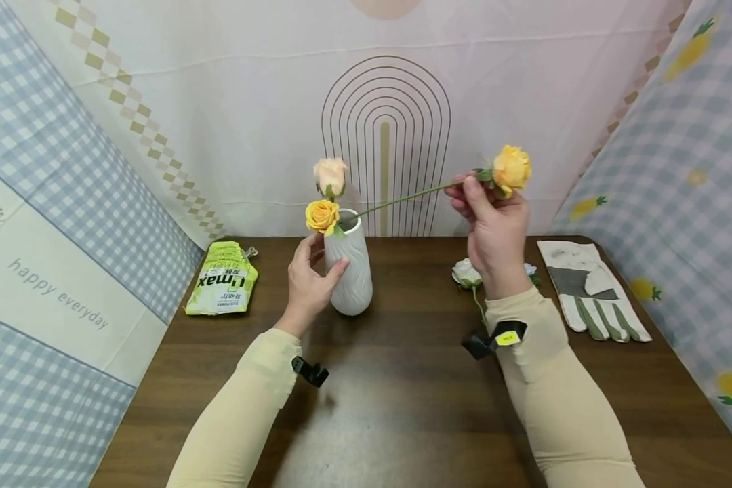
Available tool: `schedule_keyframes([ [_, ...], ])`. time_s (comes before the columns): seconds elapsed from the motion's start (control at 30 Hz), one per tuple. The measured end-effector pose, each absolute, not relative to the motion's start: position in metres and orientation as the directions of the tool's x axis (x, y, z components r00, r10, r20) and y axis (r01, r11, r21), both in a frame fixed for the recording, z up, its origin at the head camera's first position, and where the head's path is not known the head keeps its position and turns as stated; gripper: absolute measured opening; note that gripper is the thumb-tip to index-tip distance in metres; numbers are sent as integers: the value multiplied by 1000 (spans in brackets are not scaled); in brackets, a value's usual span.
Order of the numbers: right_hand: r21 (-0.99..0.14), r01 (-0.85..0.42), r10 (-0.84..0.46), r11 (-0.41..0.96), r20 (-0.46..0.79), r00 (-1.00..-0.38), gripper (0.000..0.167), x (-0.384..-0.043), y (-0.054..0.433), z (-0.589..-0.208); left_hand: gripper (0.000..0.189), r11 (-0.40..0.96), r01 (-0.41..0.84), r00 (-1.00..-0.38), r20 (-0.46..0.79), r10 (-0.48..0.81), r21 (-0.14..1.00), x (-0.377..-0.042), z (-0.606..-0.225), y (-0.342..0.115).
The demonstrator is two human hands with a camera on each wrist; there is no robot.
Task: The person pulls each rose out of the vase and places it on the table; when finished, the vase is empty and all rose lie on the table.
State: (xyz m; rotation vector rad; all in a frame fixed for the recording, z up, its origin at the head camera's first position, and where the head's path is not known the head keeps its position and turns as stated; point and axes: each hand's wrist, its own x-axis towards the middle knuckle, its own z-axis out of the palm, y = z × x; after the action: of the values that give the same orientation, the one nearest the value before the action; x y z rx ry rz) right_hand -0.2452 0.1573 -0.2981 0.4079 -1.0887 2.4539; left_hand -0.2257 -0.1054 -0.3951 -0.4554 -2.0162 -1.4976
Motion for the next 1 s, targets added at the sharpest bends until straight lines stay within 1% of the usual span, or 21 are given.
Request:
schedule_keyframes([
  [0.13,-595,-506,293,-624,422,-858,19,-243,181,-298,55,314,580,-776,627,-70,752,-225,-395,-106],
  [0.2,-587,-499,304,-638,404,-863,19,-242,193,-300,55,316,578,-777,626,-68,752,-225,-394,-106],
  [0.43,-629,-488,348,-605,342,-873,22,-233,227,-321,55,318,575,-780,622,-65,754,-223,-393,-105],
  [0.57,-714,-454,359,-533,295,-885,22,-229,241,-346,55,312,572,-783,618,-67,759,-223,-394,-104],
  [0.73,-842,-371,348,-391,238,-907,19,-224,254,-384,55,309,569,-786,614,-67,762,-224,-395,-105],
  [0.77,-854,-357,345,-379,227,-911,21,-224,256,-391,56,312,570,-785,616,-68,761,-226,-397,-105],
  [0.93,-907,-294,349,-302,181,-919,16,-224,257,-421,60,319,573,-778,623,-76,755,-243,-419,-110],
  [1.0,-938,-268,359,-219,177,-916,14,-225,254,-431,61,320,573,-777,624,-79,754,-248,-426,-112],
])
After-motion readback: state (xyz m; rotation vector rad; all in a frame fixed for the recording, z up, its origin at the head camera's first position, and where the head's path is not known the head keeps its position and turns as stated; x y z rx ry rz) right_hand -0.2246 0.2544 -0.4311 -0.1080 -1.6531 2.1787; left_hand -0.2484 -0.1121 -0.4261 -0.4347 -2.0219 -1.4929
